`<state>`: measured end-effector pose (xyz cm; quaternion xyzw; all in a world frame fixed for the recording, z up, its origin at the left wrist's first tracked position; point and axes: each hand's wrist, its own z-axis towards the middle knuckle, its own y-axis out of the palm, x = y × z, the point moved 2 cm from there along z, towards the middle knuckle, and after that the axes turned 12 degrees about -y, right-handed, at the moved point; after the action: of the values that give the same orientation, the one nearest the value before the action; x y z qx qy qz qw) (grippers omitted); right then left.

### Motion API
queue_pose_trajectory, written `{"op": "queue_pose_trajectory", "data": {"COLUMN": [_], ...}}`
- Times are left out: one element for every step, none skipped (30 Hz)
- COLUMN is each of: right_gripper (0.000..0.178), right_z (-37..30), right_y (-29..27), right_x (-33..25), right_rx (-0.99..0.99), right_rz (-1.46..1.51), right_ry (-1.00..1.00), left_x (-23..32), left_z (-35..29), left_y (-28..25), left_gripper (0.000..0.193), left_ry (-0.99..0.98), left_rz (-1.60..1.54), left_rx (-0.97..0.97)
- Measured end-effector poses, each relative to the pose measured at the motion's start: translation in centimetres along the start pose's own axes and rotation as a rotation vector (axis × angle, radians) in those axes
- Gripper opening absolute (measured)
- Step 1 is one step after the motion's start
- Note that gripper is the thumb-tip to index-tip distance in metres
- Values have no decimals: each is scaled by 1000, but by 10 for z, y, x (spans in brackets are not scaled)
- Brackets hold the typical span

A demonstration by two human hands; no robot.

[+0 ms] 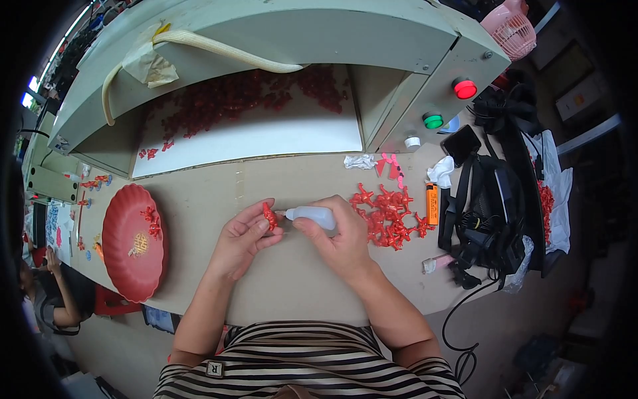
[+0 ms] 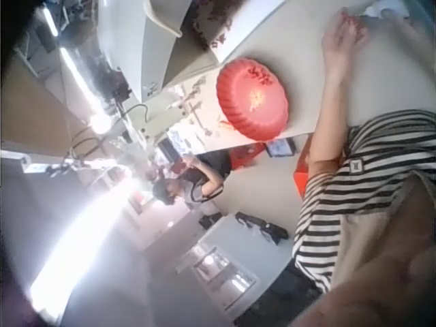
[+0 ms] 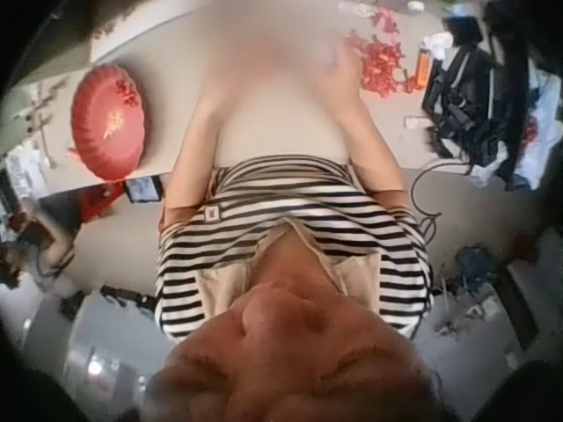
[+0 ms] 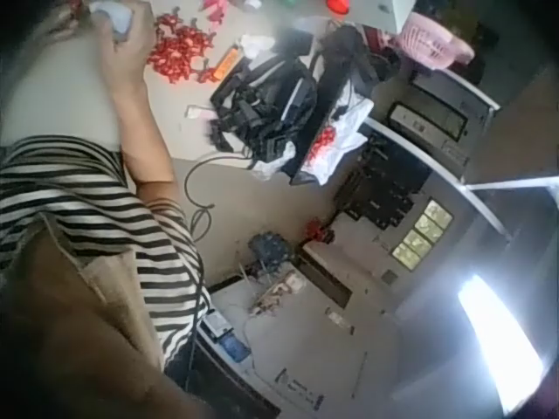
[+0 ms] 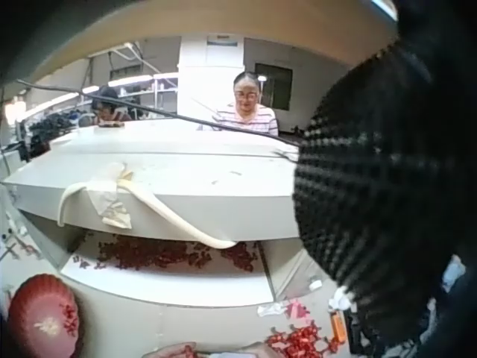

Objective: The person applies glue from a glue bottle to small red plastic star-shaped components and assembles them by hand.

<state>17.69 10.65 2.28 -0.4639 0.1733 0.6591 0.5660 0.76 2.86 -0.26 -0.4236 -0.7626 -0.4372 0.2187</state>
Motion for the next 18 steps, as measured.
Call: {"op": "queue_pose_trajectory", "data": {"right_gripper": [25, 25, 25, 25, 25, 25, 25, 25, 25, 25, 25, 25, 25, 25, 25, 25, 25, 25], "right_z": [0, 1, 0, 0, 0, 0, 0, 0, 0, -1, -1, -1, 0, 0, 0, 0, -1, 0], "right_y": [0, 0, 0, 0, 0, 0, 0, 0, 0, 1, 1, 0, 1, 1, 1, 1, 1, 1], "right_x": [-1, -1, -1, -1, -1, -1, -1, 0, 0, 0, 0, 1, 0, 0, 0, 0, 0, 0], "right_rx": [-7, -14, -14, -14, -15, -15, -7, 2, 2, 0, -2, -1, -3, -5, -4, -4, -5, -4], "right_rz": [-13, -25, -25, -17, -9, -9, 5, 18, 18, 17, 16, 15, 10, 5, 5, 5, 5, 5], "right_ry": [-12, -23, -23, -26, -29, -28, -26, -23, -22, -23, -24, -23, -34, -44, -44, -36, -28, -28], "left_x": [0, -1, -1, -1, -1, -1, -1, -1, -1, -1, -1, -1, -1, -1, -1, -1, -1, -1], "left_z": [0, 1, 1, 1, 1, 1, 1, 1, 0, 1, 1, 1, 1, 1, 1, 1, 1, 1], "left_y": [0, -1, -1, -1, -1, -1, -1, -1, -1, -1, 0, 0, -1, -1, -1, -1, -1, -1], "left_gripper": [37, 37, 37, 37, 38, 38, 38, 38, 38, 38, 38, 38, 38, 38, 38, 38, 38, 38], "left_ry": [0, 1, 2, 2, 0, -2, -2, 0, 2, 1, -5, -10, -10, -9, -9, -9, -9, -9], "left_rz": [0, -3, -6, -6, -1, 4, 3, 0, -4, -4, 2, 8, 9, 8, 8, 9, 10, 11], "left_rx": [0, -5, -10, -10, -5, 0, 0, -9, -19, -19, -19, -19, -18, -20, -22, -23, -25, -27]}}
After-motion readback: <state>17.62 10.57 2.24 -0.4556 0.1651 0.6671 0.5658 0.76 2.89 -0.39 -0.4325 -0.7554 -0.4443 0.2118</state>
